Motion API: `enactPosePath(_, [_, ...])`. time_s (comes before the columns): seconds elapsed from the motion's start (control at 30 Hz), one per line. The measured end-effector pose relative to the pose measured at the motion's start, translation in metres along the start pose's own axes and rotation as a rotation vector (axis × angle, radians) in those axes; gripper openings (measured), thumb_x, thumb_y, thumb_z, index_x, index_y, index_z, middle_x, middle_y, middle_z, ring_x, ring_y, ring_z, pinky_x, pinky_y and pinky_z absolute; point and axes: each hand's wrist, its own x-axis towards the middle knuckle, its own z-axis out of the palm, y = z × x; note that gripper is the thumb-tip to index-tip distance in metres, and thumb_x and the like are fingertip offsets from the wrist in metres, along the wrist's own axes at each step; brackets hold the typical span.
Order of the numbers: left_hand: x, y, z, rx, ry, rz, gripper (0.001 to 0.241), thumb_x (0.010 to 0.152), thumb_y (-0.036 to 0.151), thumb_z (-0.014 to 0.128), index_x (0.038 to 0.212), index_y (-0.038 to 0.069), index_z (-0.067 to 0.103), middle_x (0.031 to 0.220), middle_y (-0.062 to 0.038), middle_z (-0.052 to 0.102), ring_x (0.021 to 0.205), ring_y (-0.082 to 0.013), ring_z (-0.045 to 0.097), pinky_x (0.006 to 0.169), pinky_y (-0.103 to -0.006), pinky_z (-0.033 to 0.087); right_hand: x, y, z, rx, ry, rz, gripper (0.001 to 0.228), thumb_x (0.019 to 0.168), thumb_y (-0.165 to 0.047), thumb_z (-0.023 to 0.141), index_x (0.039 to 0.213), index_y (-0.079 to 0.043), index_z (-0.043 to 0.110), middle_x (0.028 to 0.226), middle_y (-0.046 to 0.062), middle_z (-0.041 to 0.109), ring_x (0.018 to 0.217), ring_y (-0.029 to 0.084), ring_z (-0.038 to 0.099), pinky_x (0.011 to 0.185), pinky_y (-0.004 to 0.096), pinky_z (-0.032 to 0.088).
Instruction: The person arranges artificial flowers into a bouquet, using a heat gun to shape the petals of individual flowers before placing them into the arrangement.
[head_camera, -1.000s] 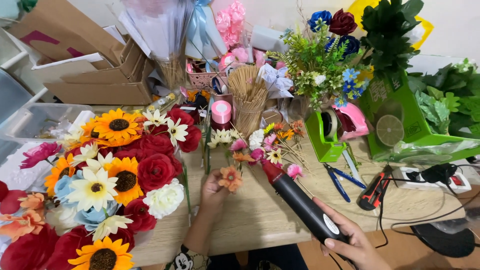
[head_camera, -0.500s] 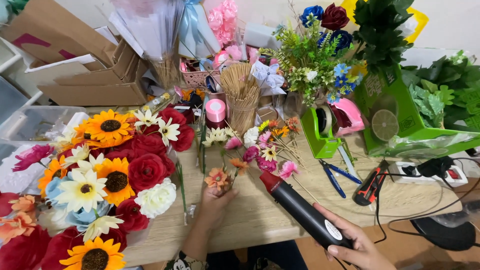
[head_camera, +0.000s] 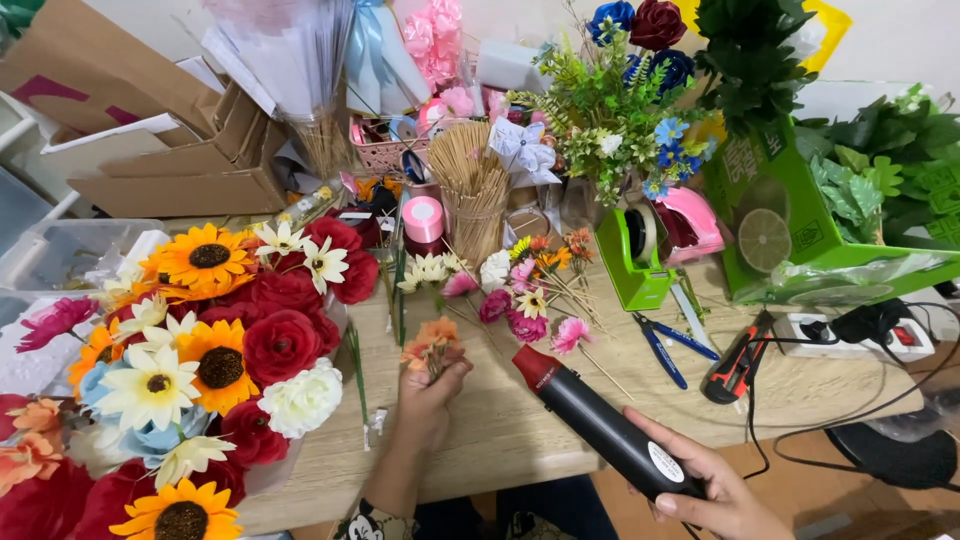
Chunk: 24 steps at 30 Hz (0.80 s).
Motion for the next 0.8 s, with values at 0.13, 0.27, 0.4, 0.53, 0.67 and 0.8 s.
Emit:
enactPosePath(0.13, [-0.001, 0.009, 0.003, -0.018, 0.027, -0.122, 0.031, 0.09, -0.004, 0.067, 0.12, 0.004, 0.063, 0.102, -0.012, 0.067, 0.096, -0.0242, 0.066, 0.071, -0.0288, 0.052, -0.001, 0.001, 0.0, -0.034, 0.021, 0.0, 0.09, 0.081, -0.007, 0.084, 0.16, -0.013, 0.041, 0.125, 0.011, 0.07, 0.089, 0.019, 0.069, 0.071, 0.027, 0.053])
enactPosePath(0.27, [-0.004, 0.02, 0.011, 0.017, -0.117, -0.12, 0.016, 0.108, 0.011, 0.042, 0.118, 0.007, 0.054, 0.1, -0.011, 0.063, 0.056, -0.0095, 0.037, 0.052, -0.0211, 0.033, -0.002, 0.005, 0.0, 0.01, 0.023, -0.023, 0.089, 0.083, -0.012, 0.082, 0.16, -0.013, 0.037, 0.098, 0.019, 0.077, 0.075, 0.015, 0.06, 0.067, 0.028, 0.051])
enactPosePath(0.4, [-0.004, 0.042, 0.028, 0.149, -0.024, -0.242, 0.024, 0.108, 0.011, 0.045, 0.119, 0.001, 0.065, 0.097, -0.01, 0.062, 0.062, -0.0091, 0.04, 0.052, -0.0213, 0.035, -0.002, 0.008, 0.0, 0.037, 0.057, -0.009, 0.091, 0.08, -0.006, 0.083, 0.16, -0.012, 0.04, 0.123, 0.013, 0.07, 0.089, 0.021, 0.068, 0.068, 0.03, 0.051])
enactPosePath(0.53, [-0.007, 0.064, 0.041, 0.633, -0.061, -0.275, 0.026, 0.093, 0.017, 0.069, 0.118, 0.011, 0.068, 0.115, -0.001, 0.076, 0.077, -0.0107, 0.056, 0.07, -0.0201, 0.048, -0.003, 0.009, -0.001, 0.041, 0.017, -0.039, 0.088, 0.084, -0.012, 0.081, 0.16, -0.014, 0.035, 0.098, 0.021, 0.077, 0.072, 0.017, 0.062, 0.069, 0.03, 0.054])
enactPosePath(0.67, [-0.003, 0.045, 0.028, 0.777, -0.155, -0.007, 0.033, 0.1, 0.012, 0.053, 0.13, 0.009, 0.066, 0.129, -0.007, 0.066, 0.122, -0.0214, 0.06, 0.107, -0.0381, 0.051, -0.003, 0.016, -0.003, 0.01, -0.014, -0.118, 0.087, 0.086, -0.015, 0.079, 0.16, -0.01, 0.032, 0.093, 0.017, 0.077, 0.069, 0.016, 0.067, 0.072, 0.028, 0.055])
enactPosePath(0.8, [-0.002, 0.023, 0.013, 0.846, -0.195, 0.187, 0.022, 0.1, 0.011, 0.057, 0.114, 0.007, 0.073, 0.112, -0.008, 0.063, 0.111, -0.0221, 0.059, 0.095, -0.036, 0.051, -0.002, 0.015, 0.0, 0.042, 0.024, -0.1, 0.087, 0.085, -0.016, 0.08, 0.16, -0.009, 0.034, 0.094, 0.02, 0.077, 0.067, 0.018, 0.066, 0.071, 0.029, 0.053])
